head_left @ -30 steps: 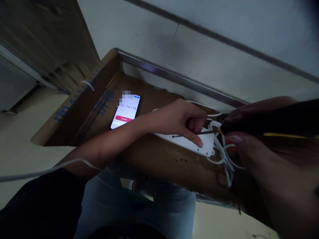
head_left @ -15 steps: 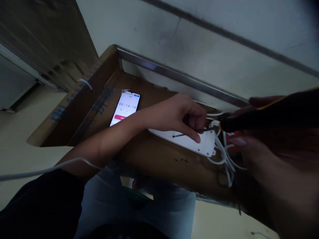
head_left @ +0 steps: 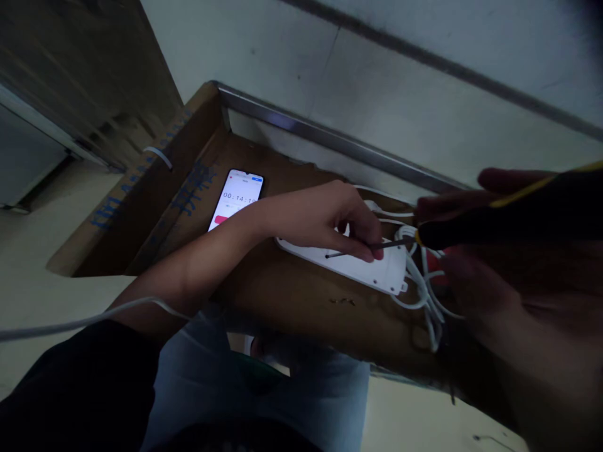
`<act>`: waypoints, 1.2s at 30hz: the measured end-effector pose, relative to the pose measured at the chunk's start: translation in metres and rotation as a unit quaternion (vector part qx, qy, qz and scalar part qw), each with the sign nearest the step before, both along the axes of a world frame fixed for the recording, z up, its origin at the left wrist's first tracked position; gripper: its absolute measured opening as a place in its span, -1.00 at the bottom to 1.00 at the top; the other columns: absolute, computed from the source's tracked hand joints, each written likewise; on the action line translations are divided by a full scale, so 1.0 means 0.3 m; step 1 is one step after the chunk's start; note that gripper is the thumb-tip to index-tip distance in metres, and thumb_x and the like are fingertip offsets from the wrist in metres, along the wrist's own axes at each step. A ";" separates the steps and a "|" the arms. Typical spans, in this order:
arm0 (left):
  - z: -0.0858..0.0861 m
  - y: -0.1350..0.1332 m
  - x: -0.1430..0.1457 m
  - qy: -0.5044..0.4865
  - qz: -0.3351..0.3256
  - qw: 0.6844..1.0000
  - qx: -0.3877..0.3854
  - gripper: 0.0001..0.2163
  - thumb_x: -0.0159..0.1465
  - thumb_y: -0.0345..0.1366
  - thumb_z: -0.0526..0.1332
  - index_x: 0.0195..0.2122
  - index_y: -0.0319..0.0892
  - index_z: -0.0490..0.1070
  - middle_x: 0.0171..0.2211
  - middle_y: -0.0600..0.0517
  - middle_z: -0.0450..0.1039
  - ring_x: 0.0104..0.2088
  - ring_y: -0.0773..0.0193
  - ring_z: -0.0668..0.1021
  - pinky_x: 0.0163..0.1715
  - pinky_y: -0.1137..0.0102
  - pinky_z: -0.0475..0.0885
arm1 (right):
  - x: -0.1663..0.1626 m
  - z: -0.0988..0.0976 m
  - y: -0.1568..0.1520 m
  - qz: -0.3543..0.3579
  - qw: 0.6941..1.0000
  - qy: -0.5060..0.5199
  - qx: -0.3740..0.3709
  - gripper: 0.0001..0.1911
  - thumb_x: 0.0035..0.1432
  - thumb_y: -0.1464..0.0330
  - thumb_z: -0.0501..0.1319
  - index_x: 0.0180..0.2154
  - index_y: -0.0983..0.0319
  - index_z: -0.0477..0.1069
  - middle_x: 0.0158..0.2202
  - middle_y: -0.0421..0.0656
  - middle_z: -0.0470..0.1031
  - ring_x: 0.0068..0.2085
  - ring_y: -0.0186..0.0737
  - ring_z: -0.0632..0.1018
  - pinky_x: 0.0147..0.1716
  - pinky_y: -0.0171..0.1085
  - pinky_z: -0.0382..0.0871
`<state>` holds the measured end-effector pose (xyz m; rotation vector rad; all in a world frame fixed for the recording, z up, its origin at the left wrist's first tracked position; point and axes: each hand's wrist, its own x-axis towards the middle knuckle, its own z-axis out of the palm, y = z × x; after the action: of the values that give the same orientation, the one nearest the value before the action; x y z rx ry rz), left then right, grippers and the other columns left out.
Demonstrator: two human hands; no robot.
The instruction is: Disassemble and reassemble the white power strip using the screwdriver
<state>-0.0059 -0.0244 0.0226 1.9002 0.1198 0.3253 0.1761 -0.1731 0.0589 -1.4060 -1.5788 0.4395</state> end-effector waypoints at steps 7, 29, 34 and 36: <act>-0.032 -0.033 0.026 -0.027 0.076 0.997 0.001 -0.81 0.14 -0.23 0.53 -0.42 -0.22 0.61 -0.47 0.06 0.55 -0.39 0.32 0.54 -0.28 0.41 0.34 | 0.025 -0.022 0.055 0.119 0.991 0.023 0.053 -0.35 -0.07 0.60 0.48 0.04 -0.03 0.58 -0.07 -0.28 0.61 -0.06 -0.41 0.66 0.06 -0.43 0.66; -0.027 -0.023 0.023 -0.008 0.074 0.994 0.084 -0.80 0.22 -0.27 0.49 -0.37 -0.30 0.57 -0.45 0.06 0.54 -0.41 0.37 0.52 -0.34 0.44 0.32 | 0.007 -0.010 0.016 -0.051 0.995 0.079 -0.036 -0.42 0.04 0.31 0.50 0.12 0.07 0.52 -0.01 -0.15 0.58 -0.11 -0.20 0.64 0.00 -0.07 0.68; -0.021 -0.032 0.022 -0.022 0.074 0.994 0.083 -0.76 0.21 -0.24 0.50 -0.39 -0.28 0.52 -0.45 0.11 0.49 -0.41 0.40 0.49 -0.35 0.45 0.29 | 0.029 -0.009 0.024 0.063 0.995 0.072 -0.004 -0.43 0.09 0.37 0.45 0.16 0.05 0.49 -0.03 -0.10 0.58 -0.09 -0.12 0.65 0.01 0.01 0.68; -0.021 -0.037 0.024 -0.020 0.071 0.994 0.079 -0.74 0.23 -0.20 0.49 -0.39 -0.28 0.50 -0.45 0.11 0.47 -0.40 0.41 0.47 -0.34 0.45 0.28 | 0.036 -0.013 0.032 0.078 0.994 0.071 -0.013 -0.51 0.07 0.38 0.47 0.06 0.04 0.55 -0.02 -0.14 0.56 -0.04 -0.15 0.64 0.08 0.00 0.67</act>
<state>0.0012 -0.0355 0.0163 2.0442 0.2077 0.4809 0.1869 -0.1635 0.0552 -1.2460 -1.5760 0.6414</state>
